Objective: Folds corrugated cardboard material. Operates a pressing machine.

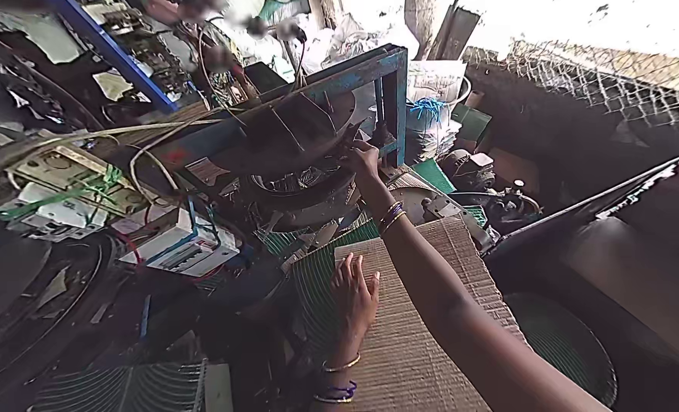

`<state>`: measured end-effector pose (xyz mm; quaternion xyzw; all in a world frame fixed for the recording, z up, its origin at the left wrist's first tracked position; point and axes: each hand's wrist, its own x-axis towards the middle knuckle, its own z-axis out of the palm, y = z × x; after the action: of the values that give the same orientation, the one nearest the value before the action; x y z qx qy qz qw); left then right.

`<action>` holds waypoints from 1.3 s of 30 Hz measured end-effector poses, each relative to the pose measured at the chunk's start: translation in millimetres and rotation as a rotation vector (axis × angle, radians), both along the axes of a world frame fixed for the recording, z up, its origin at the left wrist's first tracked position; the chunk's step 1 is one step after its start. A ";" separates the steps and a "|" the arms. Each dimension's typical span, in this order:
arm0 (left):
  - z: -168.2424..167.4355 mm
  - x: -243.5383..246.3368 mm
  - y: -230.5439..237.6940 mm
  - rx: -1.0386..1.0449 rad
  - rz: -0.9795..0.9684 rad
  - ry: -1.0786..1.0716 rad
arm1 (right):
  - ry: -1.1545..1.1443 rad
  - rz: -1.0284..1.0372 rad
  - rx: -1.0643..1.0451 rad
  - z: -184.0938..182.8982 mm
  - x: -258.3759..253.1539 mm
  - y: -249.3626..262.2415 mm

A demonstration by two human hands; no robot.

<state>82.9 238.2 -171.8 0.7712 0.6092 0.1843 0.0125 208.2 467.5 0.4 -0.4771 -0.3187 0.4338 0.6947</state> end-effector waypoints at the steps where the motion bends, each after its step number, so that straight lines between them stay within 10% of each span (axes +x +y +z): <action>1: 0.7 -0.4 0.5 0.002 -0.001 0.007 | -0.048 0.000 0.004 1.0 -4.8 -6.1; 6: 6.0 1.5 -1.9 -0.037 -0.012 -0.019 | -0.317 -0.021 0.001 1.3 -31.4 -31.7; 39: -0.4 1.2 2.9 -0.002 0.000 0.001 | -0.313 0.053 0.037 6.6 23.8 13.5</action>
<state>84.1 241.2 -172.2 0.7713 0.6093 0.1834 0.0129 232.0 481.0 7.1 -0.5176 -0.4432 0.3663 0.6336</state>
